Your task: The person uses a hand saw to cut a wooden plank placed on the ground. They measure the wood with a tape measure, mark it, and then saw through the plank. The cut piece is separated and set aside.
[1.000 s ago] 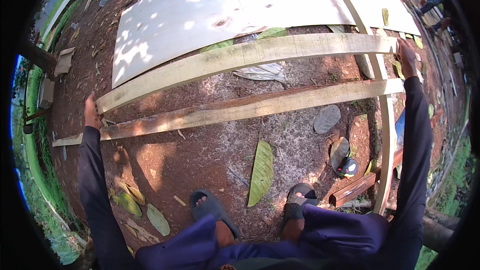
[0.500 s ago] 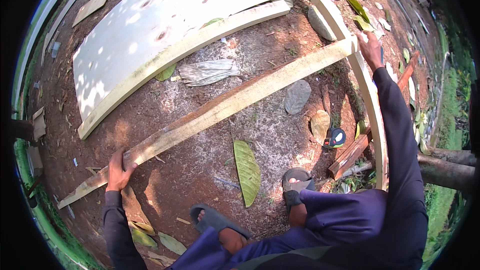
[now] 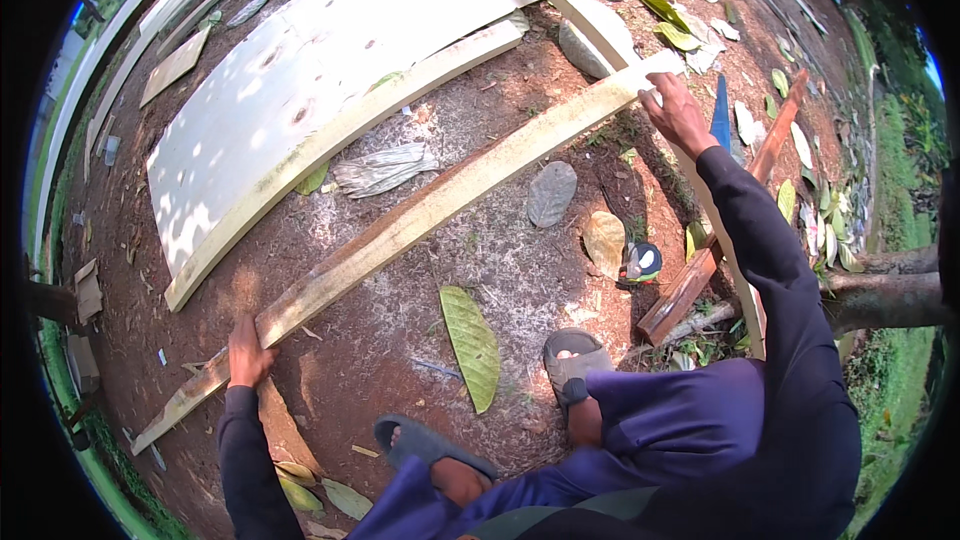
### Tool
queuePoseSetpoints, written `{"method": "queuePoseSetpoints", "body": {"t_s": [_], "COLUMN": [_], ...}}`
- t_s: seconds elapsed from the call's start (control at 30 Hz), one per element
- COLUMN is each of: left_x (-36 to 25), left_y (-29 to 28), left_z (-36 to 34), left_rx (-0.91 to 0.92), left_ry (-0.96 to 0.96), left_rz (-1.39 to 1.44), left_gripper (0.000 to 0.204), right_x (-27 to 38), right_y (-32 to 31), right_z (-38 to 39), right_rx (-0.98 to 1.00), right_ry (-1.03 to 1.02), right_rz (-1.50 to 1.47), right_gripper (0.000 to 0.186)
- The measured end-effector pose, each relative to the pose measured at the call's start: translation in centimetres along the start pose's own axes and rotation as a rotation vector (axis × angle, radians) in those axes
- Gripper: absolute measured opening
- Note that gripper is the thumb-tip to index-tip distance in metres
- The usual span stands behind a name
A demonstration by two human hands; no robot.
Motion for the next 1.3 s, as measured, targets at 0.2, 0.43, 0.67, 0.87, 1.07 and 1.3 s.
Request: {"method": "queuePoseSetpoints", "body": {"t_s": [0.2,0.43,0.67,0.87,1.07,1.3], "left_x": [0.4,-1.9,-4.4,-10.0,-16.9,-25.5], "left_y": [-0.1,-1.8,-1.3,-1.9,-2.4,-1.2], "left_z": [-1.0,-0.4,-1.3,-2.2,-5.0,-8.8], "left_rx": [-0.018,-0.006,0.036,0.009,0.013,-0.006], "left_ry": [-0.016,-0.099,-0.098,-0.073,-0.040,0.049], "left_rz": [0.023,0.055,0.108,0.212,0.195,0.109], "left_gripper": [0.066,0.066,0.060,0.053,0.061,0.068], "right_x": [0.8,0.5,4.1,4.2,4.4,5.9], "right_y": [1.6,2.0,3.0,2.5,3.0,3.3], "right_z": [13.8,25.0,28.1,27.5,28.4,25.9], "right_rx": [0.435,0.723,0.907,0.850,0.747,0.824], "right_ry": [0.038,0.346,0.084,0.014,-0.198,-0.137], "right_rz": [0.019,-0.023,-0.032,0.036,0.041,-0.155], "right_gripper": [0.033,0.075,0.121,0.110,0.088,0.086]}}
Point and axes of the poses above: each hand's wrist, its own z-axis away from the middle knuckle, its own y-axis out of the palm, x = y × z, the point moved 9 cm from there along -z, towards the middle knuckle, and after that the axes turned 6 degrees about -x, right-handed, at the moved point
